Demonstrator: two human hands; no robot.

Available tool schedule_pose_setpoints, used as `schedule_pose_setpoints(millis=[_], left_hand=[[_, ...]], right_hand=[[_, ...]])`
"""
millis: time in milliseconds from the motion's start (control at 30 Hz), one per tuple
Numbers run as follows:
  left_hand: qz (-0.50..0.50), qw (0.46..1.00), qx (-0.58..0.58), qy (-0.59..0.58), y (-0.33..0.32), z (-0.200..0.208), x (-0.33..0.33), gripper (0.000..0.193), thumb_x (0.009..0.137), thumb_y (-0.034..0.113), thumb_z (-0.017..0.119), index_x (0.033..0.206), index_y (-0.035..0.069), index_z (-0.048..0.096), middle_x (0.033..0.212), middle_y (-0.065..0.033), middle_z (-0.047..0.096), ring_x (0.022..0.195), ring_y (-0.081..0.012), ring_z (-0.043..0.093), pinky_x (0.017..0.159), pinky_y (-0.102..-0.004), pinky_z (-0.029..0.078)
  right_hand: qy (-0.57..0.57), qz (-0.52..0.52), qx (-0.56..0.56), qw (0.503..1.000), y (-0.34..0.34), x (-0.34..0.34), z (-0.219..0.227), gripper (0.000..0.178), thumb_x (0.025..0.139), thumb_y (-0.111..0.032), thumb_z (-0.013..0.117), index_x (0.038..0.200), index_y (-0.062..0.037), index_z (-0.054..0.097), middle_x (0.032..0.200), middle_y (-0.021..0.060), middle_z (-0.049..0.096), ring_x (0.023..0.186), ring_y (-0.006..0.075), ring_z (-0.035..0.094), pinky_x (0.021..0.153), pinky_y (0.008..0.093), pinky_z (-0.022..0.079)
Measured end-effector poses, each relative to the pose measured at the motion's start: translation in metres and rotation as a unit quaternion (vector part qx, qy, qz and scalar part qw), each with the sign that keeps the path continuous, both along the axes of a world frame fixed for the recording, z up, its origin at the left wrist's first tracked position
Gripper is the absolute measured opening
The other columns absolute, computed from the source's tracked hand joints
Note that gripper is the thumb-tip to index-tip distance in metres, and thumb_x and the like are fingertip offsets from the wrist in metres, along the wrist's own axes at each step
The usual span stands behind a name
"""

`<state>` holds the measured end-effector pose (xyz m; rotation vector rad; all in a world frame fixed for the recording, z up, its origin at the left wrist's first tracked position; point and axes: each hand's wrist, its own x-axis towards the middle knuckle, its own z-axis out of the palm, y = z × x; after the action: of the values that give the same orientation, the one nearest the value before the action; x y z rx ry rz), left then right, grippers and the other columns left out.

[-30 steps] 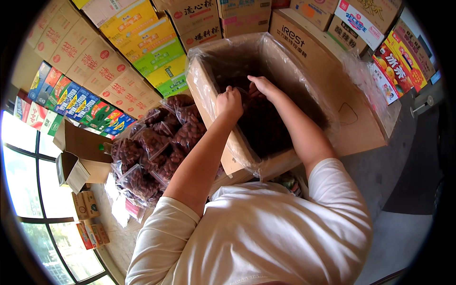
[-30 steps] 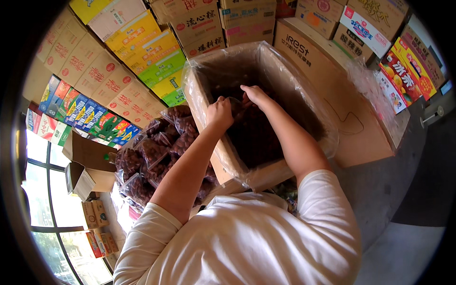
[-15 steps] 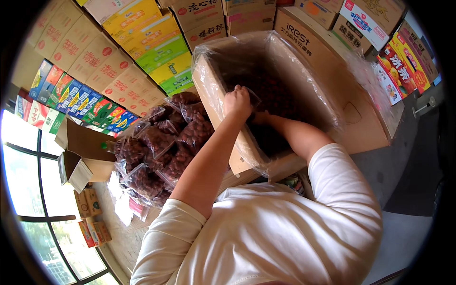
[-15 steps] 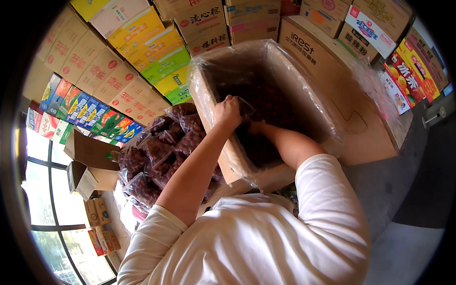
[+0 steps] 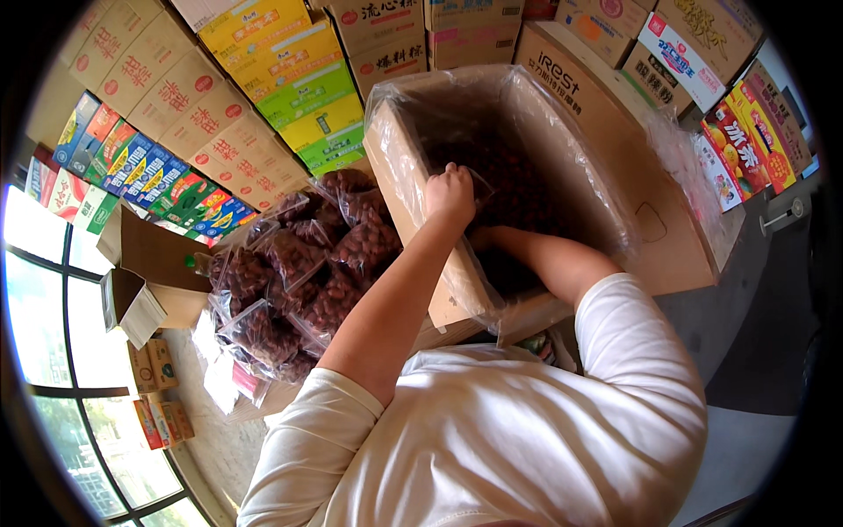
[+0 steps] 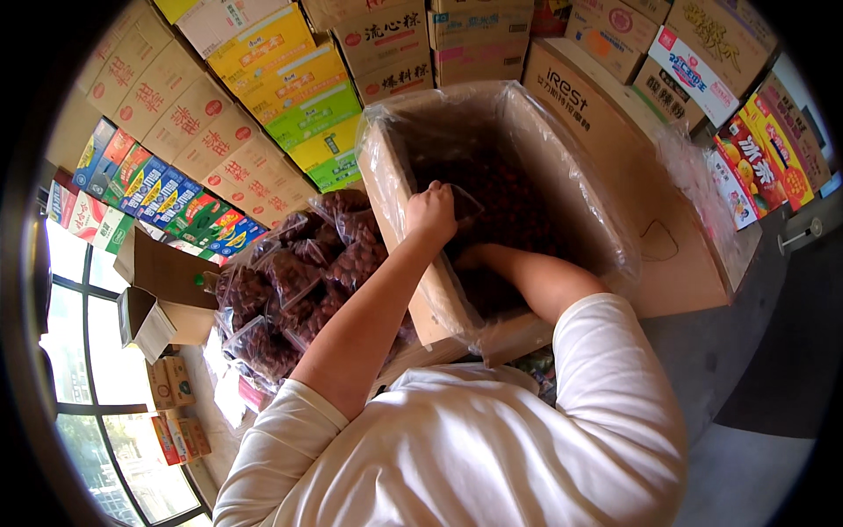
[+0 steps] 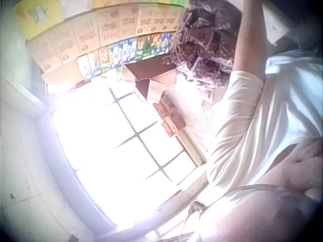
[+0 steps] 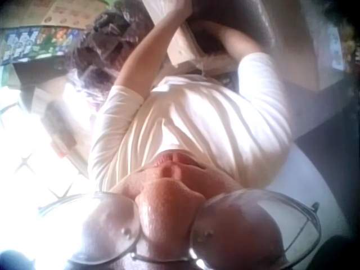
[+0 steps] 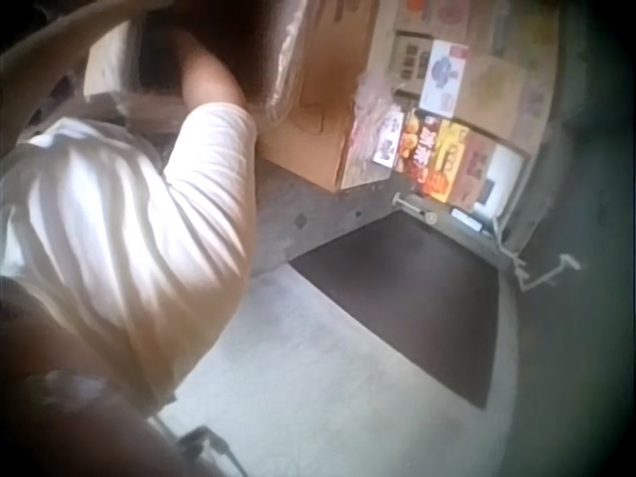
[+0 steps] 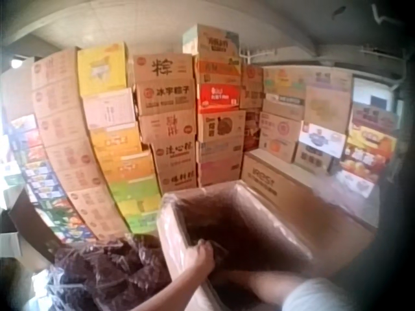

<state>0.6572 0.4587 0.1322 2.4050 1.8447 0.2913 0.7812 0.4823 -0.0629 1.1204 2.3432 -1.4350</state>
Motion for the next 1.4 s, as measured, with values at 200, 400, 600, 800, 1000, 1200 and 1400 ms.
schedule_pose_setpoints(millis=[200, 400, 600, 800, 1000, 1200, 1400], left_hand=[[-0.003, 1.000, -0.012, 0.002, 0.001, 0.003, -0.002, 0.036, 0.069, 0.024, 0.073, 0.095, 0.004, 0.057, 0.101, -0.0119, 0.060, 0.091, -0.0270, 0.063, 0.078, -0.0359, 0.050], [-0.006, 1.000, -0.001, -0.001, -0.003, 0.006, -0.001, 0.037, 0.067, 0.026, 0.075, 0.092, 0.004, 0.058, 0.098, -0.0120, 0.060, 0.089, -0.0273, 0.063, 0.077, -0.0364, 0.050], [-0.013, 1.000, 0.002, -0.005, -0.001, 0.003, -0.002, 0.042, 0.064, 0.030, 0.077, 0.092, 0.004, 0.059, 0.097, -0.0117, 0.060, 0.088, -0.0273, 0.063, 0.077, -0.0364, 0.050], [0.004, 1.000, -0.024, 0.011, -0.003, 0.007, 0.000, 0.039, 0.066, 0.025, 0.076, 0.097, 0.007, 0.059, 0.104, -0.0089, 0.059, 0.093, -0.0228, 0.062, 0.080, -0.0321, 0.048], [0.004, 0.999, -0.040, 0.015, -0.005, 0.013, -0.001, 0.040, 0.066, 0.026, 0.076, 0.098, 0.007, 0.059, 0.105, -0.0087, 0.059, 0.093, -0.0222, 0.062, 0.079, -0.0319, 0.048], [-0.001, 0.999, -0.030, 0.030, -0.002, 0.011, 0.001, 0.038, 0.068, 0.024, 0.074, 0.098, 0.007, 0.059, 0.105, -0.0085, 0.059, 0.094, -0.0222, 0.062, 0.079, -0.0320, 0.048], [-0.002, 0.998, -0.033, 0.047, -0.003, 0.009, -0.002, 0.027, 0.073, 0.014, 0.065, 0.099, 0.006, 0.058, 0.107, -0.0096, 0.058, 0.093, -0.0230, 0.062, 0.079, -0.0321, 0.048]], right_hand=[[-0.108, -0.018, -0.174, 0.979, -0.009, -0.003, 0.044, 0.067, 0.078, -0.038, 0.061, 0.132, -0.0037, 0.043, 0.136, 0.0188, 0.042, 0.123, 0.0305, 0.042, 0.095, 0.0429, 0.041], [-0.181, -0.028, -0.282, 0.942, -0.008, -0.005, 0.076, 0.075, 0.075, -0.039, 0.066, 0.135, -0.0039, 0.039, 0.138, 0.0176, 0.038, 0.123, 0.0304, 0.042, 0.089, 0.0455, 0.047], [-0.205, -0.060, -0.192, 0.958, -0.030, -0.009, 0.106, 0.068, 0.074, -0.034, 0.068, 0.131, -0.0052, 0.045, 0.133, 0.0166, 0.045, 0.118, 0.0310, 0.046, 0.086, 0.0444, 0.050], [-0.252, -0.073, -0.235, 0.936, -0.026, -0.006, 0.077, 0.065, 0.073, -0.032, 0.071, 0.128, -0.0065, 0.048, 0.131, 0.0154, 0.047, 0.115, 0.0319, 0.048, 0.085, 0.0441, 0.050], [-0.261, 0.030, -0.473, 0.841, -0.012, 0.000, 0.044, 0.068, 0.069, -0.030, 0.076, 0.127, -0.0072, 0.049, 0.130, 0.0141, 0.048, 0.111, 0.0308, 0.051, 0.084, 0.0426, 0.050], [-0.277, 0.013, -0.406, 0.871, 0.003, 0.004, 0.050, 0.058, 0.067, -0.022, 0.077, 0.119, -0.0085, 0.056, 0.120, 0.0104, 0.055, 0.101, 0.0245, 0.055, 0.080, 0.0387, 0.050], [-0.142, -0.023, -0.282, 0.949, -0.005, 0.000, 0.185, 0.031, 0.074, -0.012, 0.072, 0.103, -0.0080, 0.064, 0.098, 0.0074, 0.063, 0.084, 0.0181, 0.059, 0.069, 0.0310, 0.051]])
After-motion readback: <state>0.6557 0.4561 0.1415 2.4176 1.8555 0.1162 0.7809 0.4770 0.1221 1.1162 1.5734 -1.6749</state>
